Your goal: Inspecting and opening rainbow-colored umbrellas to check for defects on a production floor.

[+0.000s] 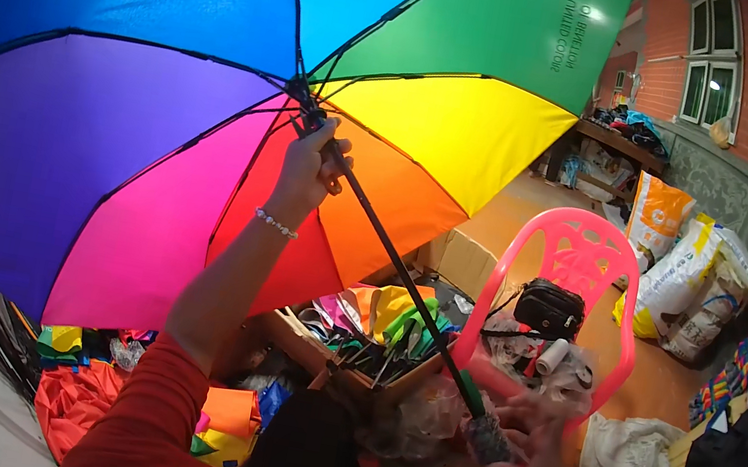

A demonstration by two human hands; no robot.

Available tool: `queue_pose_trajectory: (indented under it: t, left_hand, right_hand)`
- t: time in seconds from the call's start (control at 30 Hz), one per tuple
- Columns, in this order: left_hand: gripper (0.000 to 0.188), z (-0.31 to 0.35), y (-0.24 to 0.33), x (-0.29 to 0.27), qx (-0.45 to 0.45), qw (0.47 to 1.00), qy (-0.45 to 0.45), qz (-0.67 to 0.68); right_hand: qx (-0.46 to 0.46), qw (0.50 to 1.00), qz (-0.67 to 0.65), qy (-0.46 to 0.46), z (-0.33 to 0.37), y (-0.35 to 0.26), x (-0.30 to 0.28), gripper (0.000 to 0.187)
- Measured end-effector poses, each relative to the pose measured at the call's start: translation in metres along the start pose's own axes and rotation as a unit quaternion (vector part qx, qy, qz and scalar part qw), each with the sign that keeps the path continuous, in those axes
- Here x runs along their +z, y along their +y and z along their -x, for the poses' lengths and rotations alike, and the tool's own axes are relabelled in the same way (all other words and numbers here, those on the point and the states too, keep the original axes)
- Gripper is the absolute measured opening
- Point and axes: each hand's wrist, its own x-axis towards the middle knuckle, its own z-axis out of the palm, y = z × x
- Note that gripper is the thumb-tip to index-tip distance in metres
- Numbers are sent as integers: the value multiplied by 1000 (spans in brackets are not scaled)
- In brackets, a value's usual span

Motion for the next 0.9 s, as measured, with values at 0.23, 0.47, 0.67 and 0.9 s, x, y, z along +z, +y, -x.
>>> queue_pose_trajectory:
  t: [0.23, 0.47, 0.67, 0.9]
  left_hand:
    - [19, 14, 7, -7, -23, 1000, -17, -3]
    - [37, 31, 19, -18, 1, 1000, -10, 27]
    - [41, 46, 21, -19, 123, 991, 43, 12]
    - [39, 57, 16, -37, 102, 990, -35, 94]
  right_hand:
    - [106, 882, 455, 64, 24, -6, 19, 62]
    - [108, 898, 421, 70, 30, -2, 17, 55]
    - [90, 939, 330, 33, 35, 4, 14, 48]
    - [111, 957, 269, 4, 42, -8, 12, 48]
